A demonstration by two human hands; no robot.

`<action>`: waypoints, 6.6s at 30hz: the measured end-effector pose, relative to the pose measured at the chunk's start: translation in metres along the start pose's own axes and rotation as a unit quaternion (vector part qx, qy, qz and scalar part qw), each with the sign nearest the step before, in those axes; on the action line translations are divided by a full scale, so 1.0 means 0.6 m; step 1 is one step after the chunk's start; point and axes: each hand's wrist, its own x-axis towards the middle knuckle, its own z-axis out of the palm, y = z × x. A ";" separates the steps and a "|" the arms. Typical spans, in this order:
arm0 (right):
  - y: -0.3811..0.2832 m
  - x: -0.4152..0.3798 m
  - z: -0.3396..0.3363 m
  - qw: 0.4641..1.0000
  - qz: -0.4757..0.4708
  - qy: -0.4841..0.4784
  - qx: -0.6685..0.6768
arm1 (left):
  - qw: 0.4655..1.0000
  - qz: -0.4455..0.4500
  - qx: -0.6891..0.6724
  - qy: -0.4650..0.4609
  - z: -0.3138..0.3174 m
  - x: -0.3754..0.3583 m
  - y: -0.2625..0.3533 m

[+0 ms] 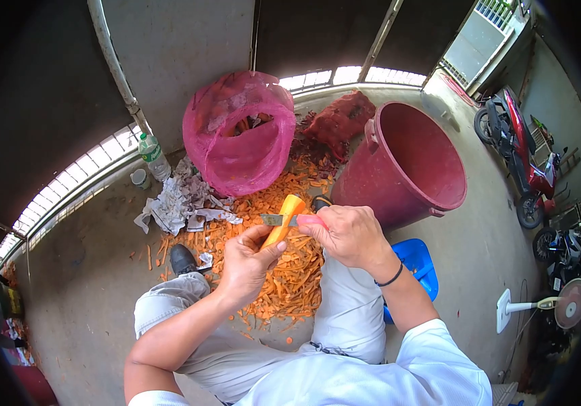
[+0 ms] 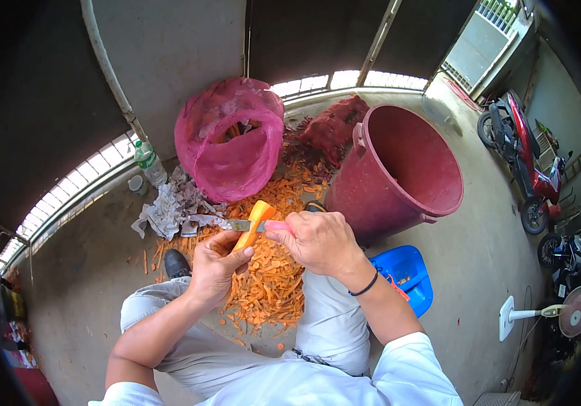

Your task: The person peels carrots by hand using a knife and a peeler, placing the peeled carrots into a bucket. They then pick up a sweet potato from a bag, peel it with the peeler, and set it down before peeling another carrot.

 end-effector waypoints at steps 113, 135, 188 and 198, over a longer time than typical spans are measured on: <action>0.094 0.037 0.102 0.974 0.145 -0.173 -0.002 | 0.979 0.007 -0.203 0.031 -0.047 0.020 0.018; 0.054 0.017 0.009 0.797 0.220 0.129 0.548 | 0.970 -0.219 -0.070 -0.077 -0.028 0.017 0.044; 0.213 -0.301 -0.020 0.926 0.254 0.270 0.074 | 0.562 0.053 0.793 0.230 -0.311 0.779 -0.044; 0.203 -0.216 0.013 0.904 0.177 0.340 0.189 | 0.616 0.125 0.759 0.170 -0.263 0.717 -0.020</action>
